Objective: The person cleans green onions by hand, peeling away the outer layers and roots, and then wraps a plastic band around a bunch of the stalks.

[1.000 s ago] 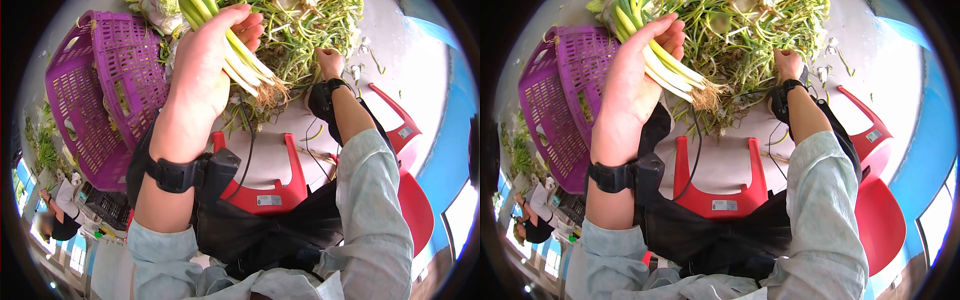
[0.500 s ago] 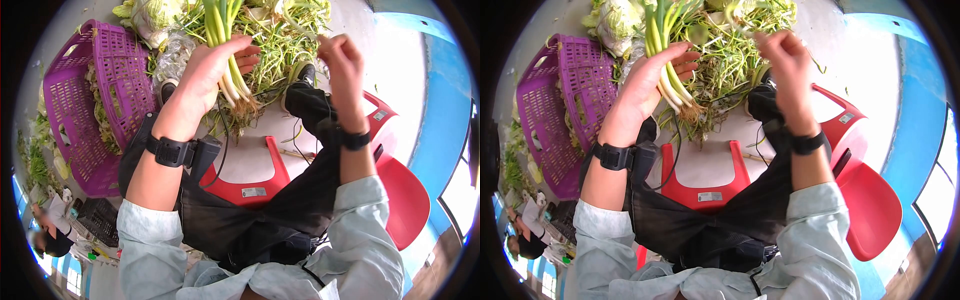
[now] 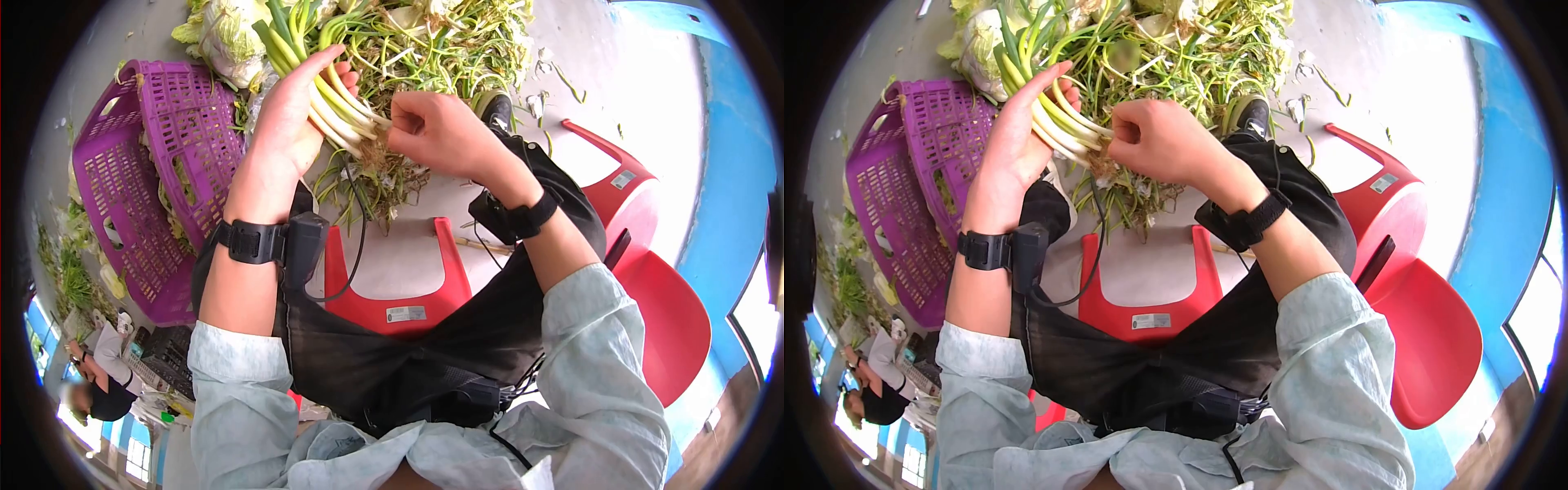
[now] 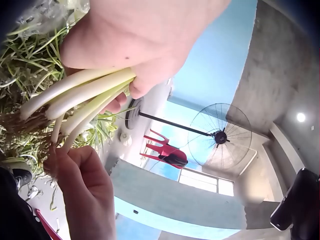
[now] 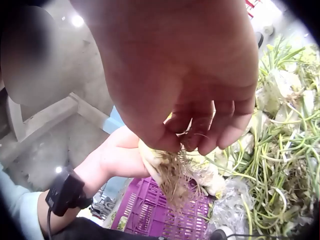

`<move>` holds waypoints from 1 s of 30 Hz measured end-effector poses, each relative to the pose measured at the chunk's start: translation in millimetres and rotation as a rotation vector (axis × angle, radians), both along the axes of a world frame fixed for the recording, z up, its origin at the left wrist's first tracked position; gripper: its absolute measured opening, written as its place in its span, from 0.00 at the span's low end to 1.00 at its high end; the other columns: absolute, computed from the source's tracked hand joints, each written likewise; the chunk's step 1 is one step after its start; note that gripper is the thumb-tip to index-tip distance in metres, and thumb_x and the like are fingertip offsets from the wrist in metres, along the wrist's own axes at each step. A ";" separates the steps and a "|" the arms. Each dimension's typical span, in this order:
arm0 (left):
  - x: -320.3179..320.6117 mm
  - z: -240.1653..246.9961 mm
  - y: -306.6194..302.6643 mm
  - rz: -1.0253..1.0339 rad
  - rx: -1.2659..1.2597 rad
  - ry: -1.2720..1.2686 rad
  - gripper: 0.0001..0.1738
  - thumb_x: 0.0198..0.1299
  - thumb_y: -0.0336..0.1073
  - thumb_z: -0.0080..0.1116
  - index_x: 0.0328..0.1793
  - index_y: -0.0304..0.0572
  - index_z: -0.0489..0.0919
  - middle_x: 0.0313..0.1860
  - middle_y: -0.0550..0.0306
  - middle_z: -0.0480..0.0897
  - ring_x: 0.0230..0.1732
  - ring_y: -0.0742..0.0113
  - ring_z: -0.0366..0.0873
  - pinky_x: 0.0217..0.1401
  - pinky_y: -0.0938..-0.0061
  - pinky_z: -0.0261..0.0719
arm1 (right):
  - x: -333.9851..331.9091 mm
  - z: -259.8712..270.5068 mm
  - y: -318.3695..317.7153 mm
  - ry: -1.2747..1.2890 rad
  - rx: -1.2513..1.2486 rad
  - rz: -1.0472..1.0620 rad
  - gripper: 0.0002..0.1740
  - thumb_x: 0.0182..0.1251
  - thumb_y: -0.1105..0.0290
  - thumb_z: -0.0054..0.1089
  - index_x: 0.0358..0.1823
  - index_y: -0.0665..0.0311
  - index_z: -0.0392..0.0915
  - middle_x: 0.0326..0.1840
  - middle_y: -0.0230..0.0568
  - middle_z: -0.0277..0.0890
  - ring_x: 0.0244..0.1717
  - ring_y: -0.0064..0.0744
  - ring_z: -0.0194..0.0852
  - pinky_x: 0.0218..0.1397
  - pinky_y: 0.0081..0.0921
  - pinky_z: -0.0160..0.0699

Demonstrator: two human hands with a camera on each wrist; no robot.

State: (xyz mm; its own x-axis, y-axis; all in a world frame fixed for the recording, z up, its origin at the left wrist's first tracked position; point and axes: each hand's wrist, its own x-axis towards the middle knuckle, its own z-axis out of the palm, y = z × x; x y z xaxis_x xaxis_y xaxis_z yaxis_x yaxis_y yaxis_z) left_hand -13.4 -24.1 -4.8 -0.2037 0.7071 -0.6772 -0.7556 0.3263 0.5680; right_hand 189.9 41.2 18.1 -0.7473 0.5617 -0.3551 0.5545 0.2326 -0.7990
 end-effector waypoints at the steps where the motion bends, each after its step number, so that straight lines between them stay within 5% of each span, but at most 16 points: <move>1: -0.2 -0.5 0.1 -0.009 0.006 0.002 0.17 0.70 0.38 0.68 0.59 0.37 0.83 0.43 0.58 0.84 0.44 0.68 0.84 0.53 0.72 0.85 | 2.1 -6.2 2.6 -0.035 0.014 -0.017 0.11 0.59 0.66 0.64 0.30 0.67 0.77 0.26 0.48 0.79 0.29 0.49 0.79 0.37 0.41 0.78; 9: 6.3 0.9 -1.5 -0.129 -0.001 0.039 0.12 0.72 0.41 0.67 0.51 0.43 0.81 0.39 0.62 0.82 0.43 0.67 0.84 0.52 0.70 0.85 | 3.9 -23.5 -3.7 0.131 0.384 -0.137 0.16 0.60 0.66 0.62 0.47 0.65 0.83 0.41 0.56 0.84 0.47 0.58 0.84 0.56 0.46 0.82; 21: 10.4 -3.6 0.2 -0.115 0.079 0.005 0.14 0.72 0.46 0.68 0.47 0.46 0.79 0.34 0.67 0.78 0.38 0.72 0.79 0.48 0.72 0.82 | -2.9 -6.5 -9.5 0.063 0.139 -0.020 0.14 0.70 0.60 0.56 0.40 0.61 0.86 0.31 0.51 0.85 0.36 0.57 0.86 0.45 0.49 0.85; 30: 12.6 2.5 0.5 -0.126 0.078 -0.017 0.13 0.75 0.46 0.64 0.47 0.46 0.76 0.27 0.71 0.69 0.32 0.77 0.69 0.45 0.75 0.74 | -7.1 -3.8 -13.2 0.016 0.113 0.139 0.25 0.73 0.48 0.64 0.42 0.68 0.81 0.30 0.55 0.82 0.33 0.59 0.83 0.38 0.47 0.79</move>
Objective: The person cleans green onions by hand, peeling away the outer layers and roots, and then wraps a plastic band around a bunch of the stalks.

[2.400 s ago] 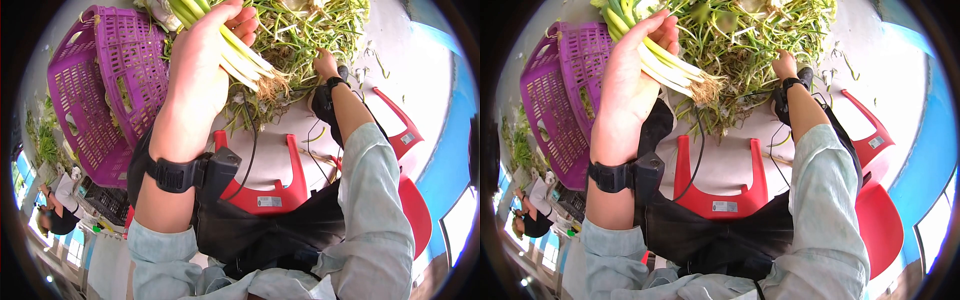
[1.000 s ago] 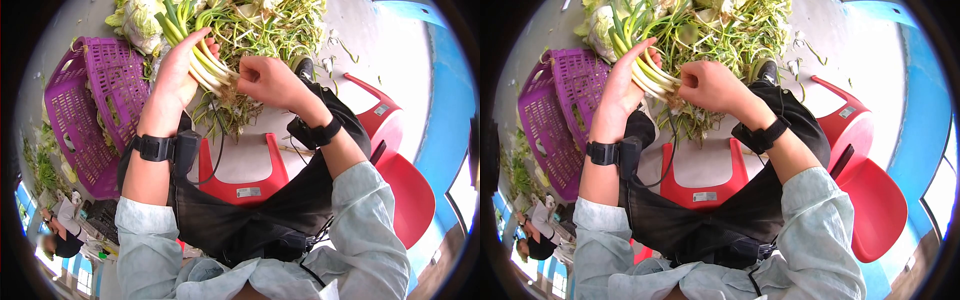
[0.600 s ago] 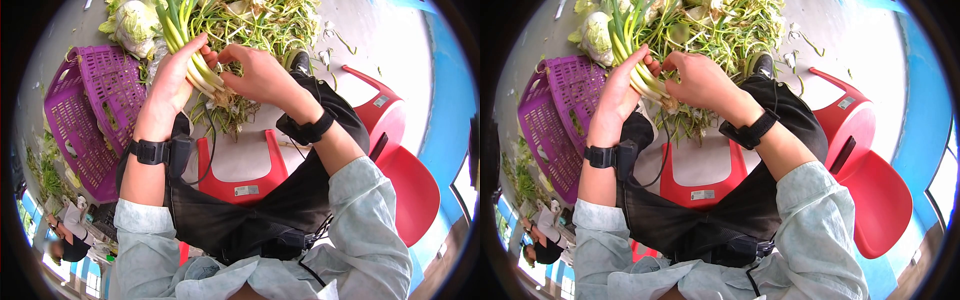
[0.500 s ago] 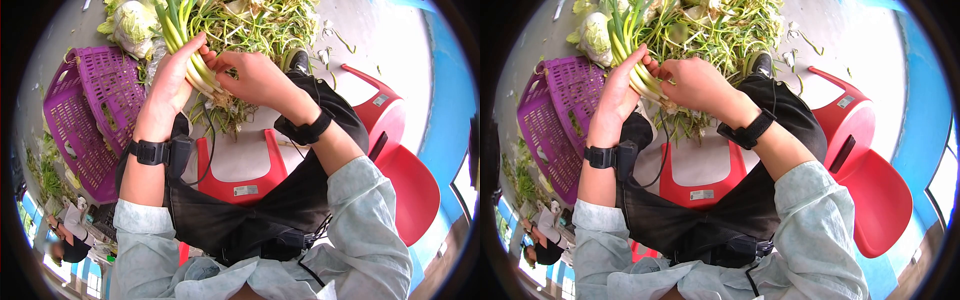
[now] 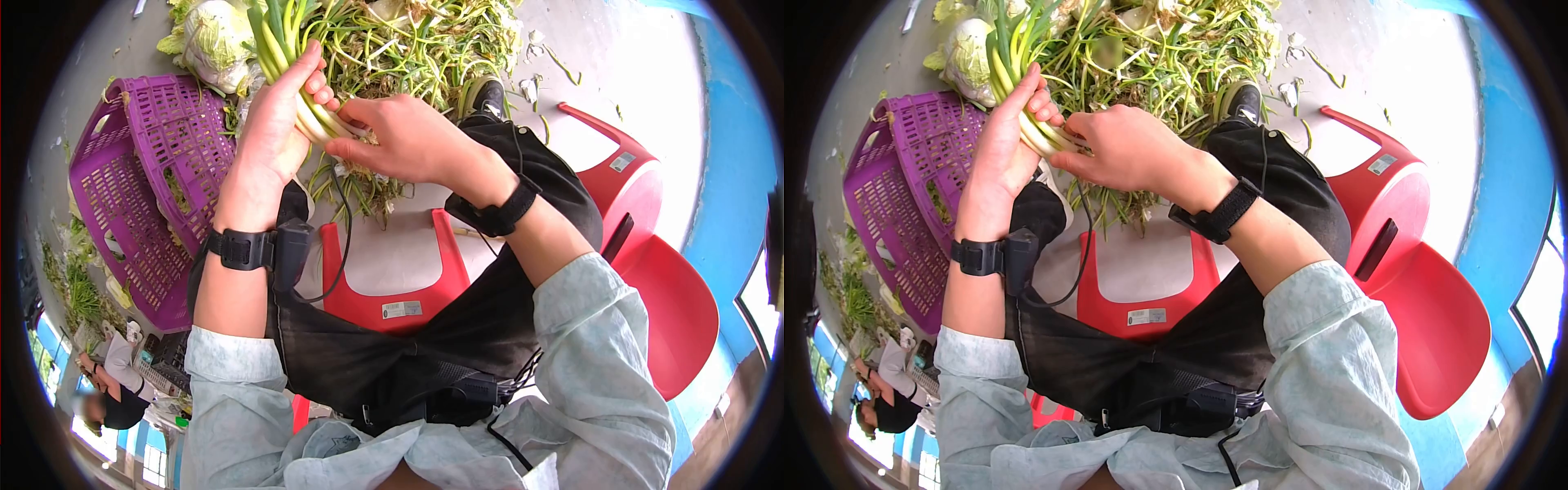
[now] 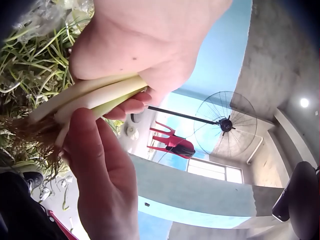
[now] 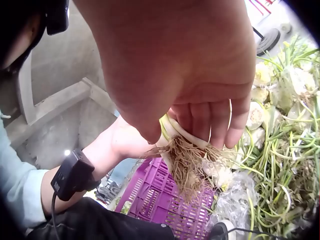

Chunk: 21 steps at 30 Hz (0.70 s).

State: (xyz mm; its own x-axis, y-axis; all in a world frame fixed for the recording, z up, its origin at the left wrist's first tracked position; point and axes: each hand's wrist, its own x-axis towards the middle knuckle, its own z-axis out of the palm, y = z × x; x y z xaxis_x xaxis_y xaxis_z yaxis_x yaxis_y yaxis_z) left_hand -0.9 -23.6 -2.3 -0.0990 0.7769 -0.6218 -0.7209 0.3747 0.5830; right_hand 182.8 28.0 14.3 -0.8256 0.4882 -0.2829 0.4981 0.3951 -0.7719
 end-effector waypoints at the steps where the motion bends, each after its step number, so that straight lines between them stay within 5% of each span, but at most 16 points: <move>1: 1.7 2.1 0.4 -0.005 -0.010 0.009 0.13 0.76 0.45 0.62 0.46 0.47 0.76 0.27 0.71 0.68 0.32 0.77 0.68 0.44 0.75 0.74 | -0.3 -0.3 -0.1 0.004 0.002 -0.009 0.24 0.73 0.48 0.64 0.42 0.67 0.81 0.29 0.54 0.83 0.33 0.59 0.84 0.39 0.48 0.80; 7: 6.0 10.5 1.1 -0.037 0.018 0.030 0.19 0.75 0.41 0.64 0.63 0.37 0.79 0.27 0.73 0.67 0.31 0.81 0.66 0.42 0.80 0.70 | -0.4 -3.3 -0.8 0.024 0.038 -0.031 0.22 0.72 0.49 0.64 0.41 0.63 0.83 0.27 0.51 0.83 0.32 0.58 0.84 0.39 0.52 0.81; 12: 1.9 1.7 -1.2 -0.050 0.042 0.017 0.21 0.68 0.37 0.70 0.64 0.35 0.82 0.29 0.74 0.69 0.31 0.82 0.65 0.39 0.83 0.68 | -0.2 -4.7 -2.2 0.038 0.026 -0.015 0.20 0.72 0.52 0.66 0.42 0.64 0.83 0.26 0.50 0.81 0.28 0.55 0.82 0.35 0.46 0.79; 21: 3.2 3.0 -1.0 -0.092 0.002 0.105 0.20 0.69 0.36 0.68 0.63 0.34 0.83 0.27 0.75 0.66 0.30 0.83 0.64 0.38 0.82 0.67 | 0.2 -5.0 -6.4 0.015 0.082 0.002 0.18 0.73 0.53 0.65 0.44 0.61 0.84 0.26 0.51 0.82 0.29 0.57 0.83 0.36 0.49 0.81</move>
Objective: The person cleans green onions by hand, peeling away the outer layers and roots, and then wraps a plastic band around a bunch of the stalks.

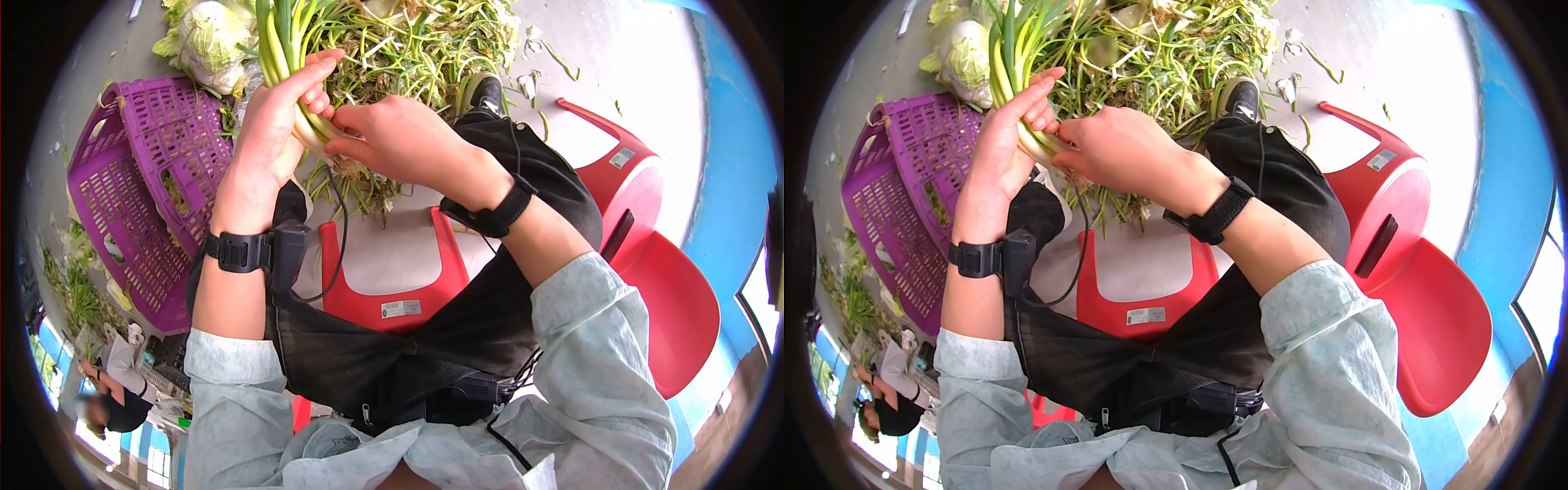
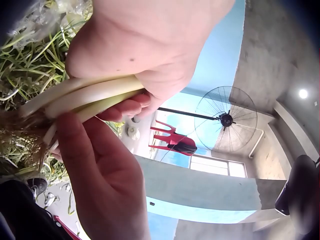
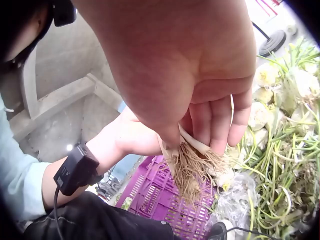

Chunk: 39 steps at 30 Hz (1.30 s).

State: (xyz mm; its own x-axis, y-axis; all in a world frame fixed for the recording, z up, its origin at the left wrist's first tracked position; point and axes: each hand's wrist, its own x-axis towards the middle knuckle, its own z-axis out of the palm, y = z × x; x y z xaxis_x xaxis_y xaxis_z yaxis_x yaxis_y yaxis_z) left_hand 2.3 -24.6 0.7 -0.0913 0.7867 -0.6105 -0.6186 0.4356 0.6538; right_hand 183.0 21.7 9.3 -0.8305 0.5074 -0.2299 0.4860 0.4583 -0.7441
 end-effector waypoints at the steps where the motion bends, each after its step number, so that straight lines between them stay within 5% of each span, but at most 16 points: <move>1: -0.5 -0.9 -0.1 -0.006 0.006 0.020 0.19 0.68 0.36 0.69 0.61 0.35 0.84 0.27 0.74 0.67 0.31 0.82 0.65 0.38 0.82 0.68 | 0.0 0.5 -0.4 -0.034 0.011 0.014 0.18 0.73 0.53 0.64 0.43 0.62 0.84 0.26 0.52 0.83 0.31 0.57 0.84 0.38 0.50 0.82; 15: 7.5 7.8 1.4 -0.004 -0.083 0.122 0.20 0.70 0.36 0.66 0.64 0.35 0.82 0.24 0.76 0.64 0.27 0.82 0.61 0.37 0.81 0.65 | 3.3 -2.0 -4.1 -0.046 0.016 0.056 0.18 0.72 0.55 0.62 0.36 0.65 0.82 0.28 0.54 0.84 0.34 0.59 0.86 0.42 0.52 0.84; 24: 1.5 4.2 0.9 0.014 -0.055 0.121 0.19 0.69 0.37 0.67 0.62 0.33 0.83 0.25 0.75 0.67 0.28 0.82 0.63 0.37 0.80 0.67 | 10.8 -12.9 -3.5 -0.004 0.075 0.108 0.08 0.65 0.72 0.64 0.42 0.67 0.79 0.35 0.52 0.84 0.42 0.56 0.86 0.46 0.51 0.83; 39: 1.7 4.3 2.3 0.050 -0.063 0.132 0.20 0.70 0.35 0.66 0.64 0.34 0.82 0.24 0.75 0.65 0.27 0.83 0.62 0.37 0.81 0.66 | 15.5 -12.6 1.2 -0.077 0.121 0.028 0.04 0.63 0.77 0.60 0.39 0.64 0.80 0.31 0.52 0.84 0.37 0.54 0.87 0.41 0.48 0.86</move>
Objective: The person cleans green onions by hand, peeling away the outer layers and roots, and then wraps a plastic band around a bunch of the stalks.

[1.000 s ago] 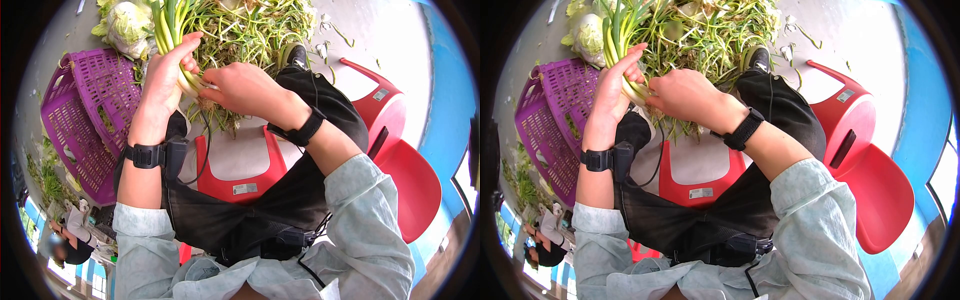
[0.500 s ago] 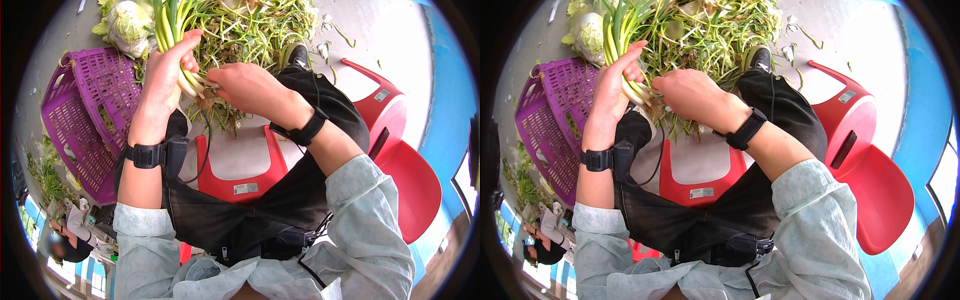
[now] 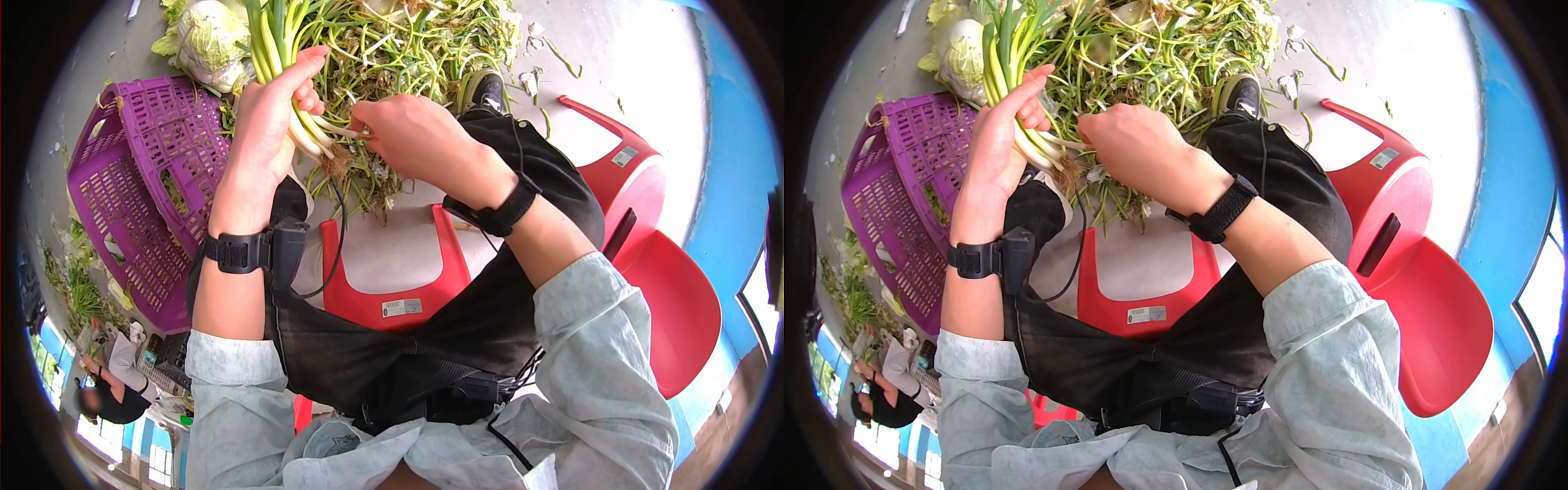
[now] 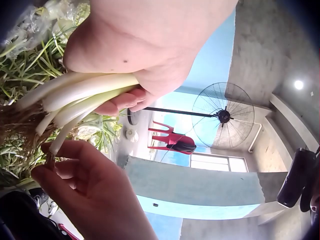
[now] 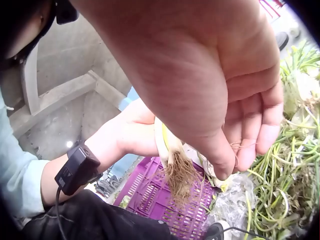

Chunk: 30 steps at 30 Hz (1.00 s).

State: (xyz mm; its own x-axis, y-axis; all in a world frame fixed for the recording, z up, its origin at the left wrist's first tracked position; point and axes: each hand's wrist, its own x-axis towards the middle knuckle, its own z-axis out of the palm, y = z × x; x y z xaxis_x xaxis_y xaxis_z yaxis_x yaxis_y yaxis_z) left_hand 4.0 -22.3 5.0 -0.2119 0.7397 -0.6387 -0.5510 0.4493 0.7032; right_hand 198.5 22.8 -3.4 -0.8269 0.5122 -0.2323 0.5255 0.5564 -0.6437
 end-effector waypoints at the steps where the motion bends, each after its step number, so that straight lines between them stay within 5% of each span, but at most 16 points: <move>1: 1.3 1.4 0.4 0.003 -0.011 -0.001 0.20 0.71 0.35 0.65 0.65 0.35 0.81 0.24 0.76 0.63 0.26 0.83 0.60 0.36 0.81 0.65 | -0.3 2.8 0.6 -0.036 -0.024 -0.021 0.04 0.63 0.76 0.61 0.39 0.63 0.81 0.31 0.51 0.85 0.37 0.54 0.87 0.42 0.48 0.86; 15: -3.5 -7.1 -1.8 0.021 0.032 0.017 0.19 0.69 0.37 0.67 0.61 0.35 0.83 0.27 0.74 0.67 0.29 0.82 0.65 0.40 0.78 0.70 | 0.2 8.1 5.2 -0.162 -0.061 -0.092 0.13 0.60 0.60 0.74 0.37 0.59 0.82 0.31 0.43 0.86 0.38 0.51 0.87 0.42 0.46 0.83; 30: -3.3 -4.8 1.0 0.082 0.014 0.027 0.21 0.72 0.33 0.63 0.68 0.32 0.79 0.26 0.75 0.63 0.27 0.83 0.62 0.39 0.79 0.67 | -1.2 5.5 5.7 -0.149 -0.032 -0.096 0.08 0.68 0.62 0.66 0.37 0.58 0.84 0.31 0.49 0.85 0.38 0.54 0.87 0.43 0.49 0.83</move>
